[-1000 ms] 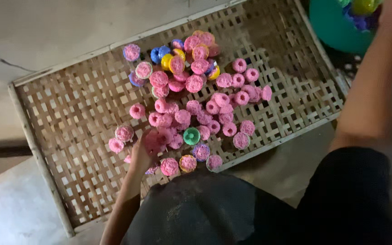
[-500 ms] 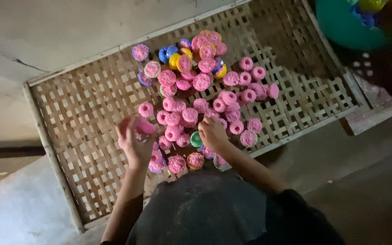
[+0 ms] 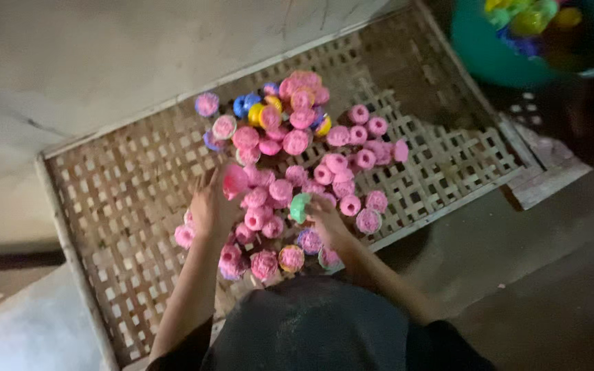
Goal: The person picks pink donut-shaped foam decorations from a pile on a woven bamboo tray and arranges them into neat rows across the tray. They occasionally toss non-pink or defective pieces into a nearby green bucket and continue rowing up the remaining pink pieces.
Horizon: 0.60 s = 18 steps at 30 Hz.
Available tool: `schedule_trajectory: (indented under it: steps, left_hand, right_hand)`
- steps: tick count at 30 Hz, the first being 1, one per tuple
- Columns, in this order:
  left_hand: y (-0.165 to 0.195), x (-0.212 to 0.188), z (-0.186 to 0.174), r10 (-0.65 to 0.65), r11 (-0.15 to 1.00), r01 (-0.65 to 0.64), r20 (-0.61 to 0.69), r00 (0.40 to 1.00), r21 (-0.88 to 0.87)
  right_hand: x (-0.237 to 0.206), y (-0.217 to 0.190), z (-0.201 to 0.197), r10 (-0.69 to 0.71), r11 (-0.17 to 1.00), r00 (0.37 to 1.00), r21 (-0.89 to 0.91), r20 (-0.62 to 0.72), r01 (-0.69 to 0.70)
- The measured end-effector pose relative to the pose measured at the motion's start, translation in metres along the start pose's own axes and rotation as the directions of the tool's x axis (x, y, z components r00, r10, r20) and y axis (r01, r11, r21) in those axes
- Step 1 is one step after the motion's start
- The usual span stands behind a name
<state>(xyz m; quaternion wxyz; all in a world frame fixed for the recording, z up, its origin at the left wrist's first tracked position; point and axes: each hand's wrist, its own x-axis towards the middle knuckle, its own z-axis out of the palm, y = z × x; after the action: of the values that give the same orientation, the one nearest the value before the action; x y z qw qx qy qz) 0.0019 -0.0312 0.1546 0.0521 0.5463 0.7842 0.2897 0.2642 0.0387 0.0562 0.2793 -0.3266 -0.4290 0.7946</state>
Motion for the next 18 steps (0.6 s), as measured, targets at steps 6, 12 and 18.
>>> schedule_trajectory:
  steps: [6,12,18]
  left_hand:
    - [0.100,-0.042,0.041,0.241,0.970,-0.227,0.209,0.948,-0.085]
    - [0.148,-0.065,0.093,0.319,0.924,-0.211,0.338,0.885,-0.319]
    - [0.095,-0.076,0.106,0.125,0.871,0.166,0.536,0.835,-0.462]
  right_hand:
    - [-0.034,-0.063,0.001,0.254,0.914,0.962,0.348,-0.095,-0.207]
    - [-0.037,-0.096,-0.076,0.440,0.812,0.842,0.538,-0.312,-0.226]
    - [0.018,-0.291,-0.228,-0.476,0.775,0.757,0.195,-0.447,0.602]
